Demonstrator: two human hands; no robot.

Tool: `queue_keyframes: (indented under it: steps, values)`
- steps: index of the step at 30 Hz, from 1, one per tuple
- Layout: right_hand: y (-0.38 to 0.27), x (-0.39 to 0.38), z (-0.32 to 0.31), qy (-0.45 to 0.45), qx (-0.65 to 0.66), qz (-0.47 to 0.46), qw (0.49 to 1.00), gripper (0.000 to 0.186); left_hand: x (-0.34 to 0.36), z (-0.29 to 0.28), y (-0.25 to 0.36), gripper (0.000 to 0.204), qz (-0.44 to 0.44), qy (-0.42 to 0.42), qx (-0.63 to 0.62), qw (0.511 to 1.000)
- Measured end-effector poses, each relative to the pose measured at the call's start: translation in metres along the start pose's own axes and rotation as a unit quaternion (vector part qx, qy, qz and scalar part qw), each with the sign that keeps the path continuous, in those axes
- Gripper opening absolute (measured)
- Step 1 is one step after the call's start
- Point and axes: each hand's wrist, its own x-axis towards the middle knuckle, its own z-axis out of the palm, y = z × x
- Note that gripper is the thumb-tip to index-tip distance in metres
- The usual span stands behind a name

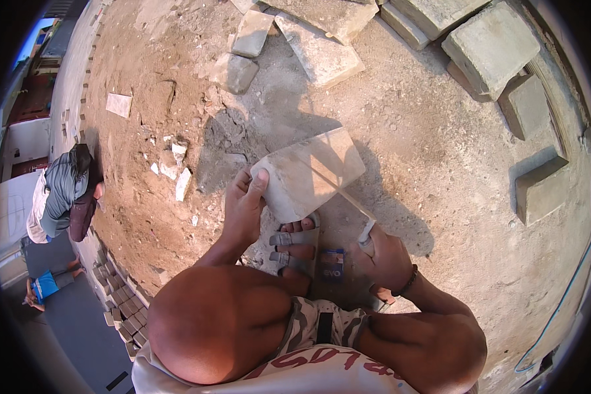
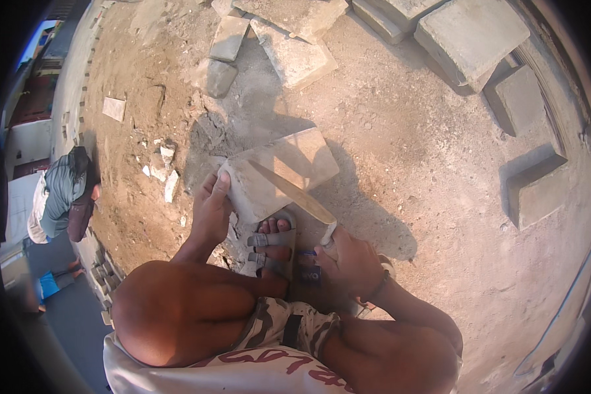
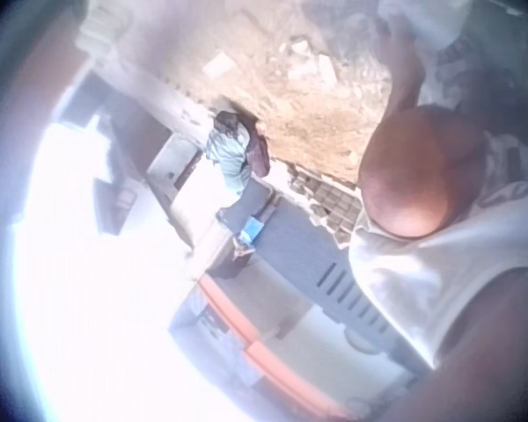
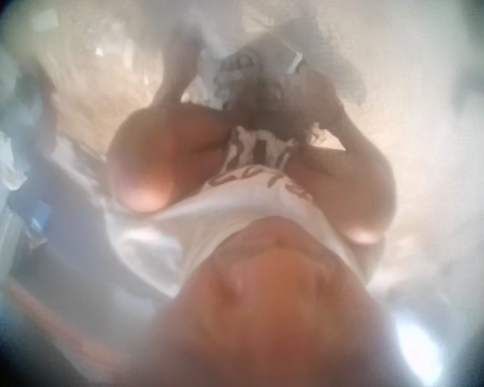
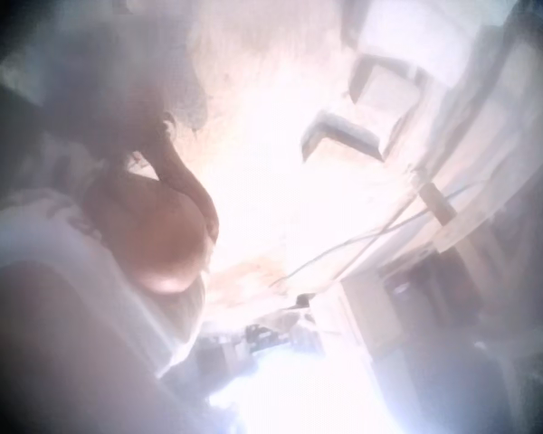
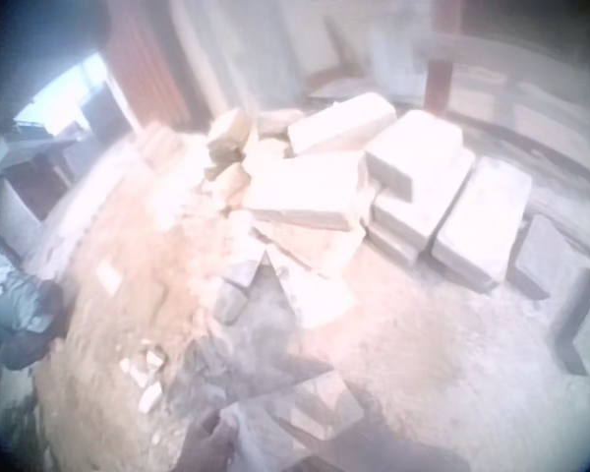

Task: The person uses a trowel to scrape and smooth the edges of rectangular stone blocks. They repeatedly pick up blocks, scrape their surfaces and edges, and place them back down among other blocks on the ground.

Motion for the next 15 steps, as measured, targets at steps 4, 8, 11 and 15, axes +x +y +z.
queue_keyframes:
  steps: [4, 8, 11, 15]
  values:
    - [0.043, 0.021, -0.009, 0.017, 0.014, 0.091, 0.996, 0.044, -0.002, 0.006, 0.005, 0.034, -0.004, -0.009, 0.007, 1.000]
    - [0.006, 0.012, -0.019, 0.008, 0.021, 0.017, 1.000, 0.042, 0.001, -0.009, -0.003, 0.037, 0.007, -0.028, 0.014, 0.999]
    - [-0.019, 0.009, -0.015, -0.016, 0.007, -0.054, 0.998, 0.038, 0.003, -0.004, -0.004, 0.036, 0.010, -0.025, 0.022, 0.999]
    - [0.009, 0.037, -0.025, -0.007, 0.000, -0.008, 1.000, 0.035, 0.003, -0.003, 0.003, 0.027, 0.011, -0.003, -0.001, 1.000]
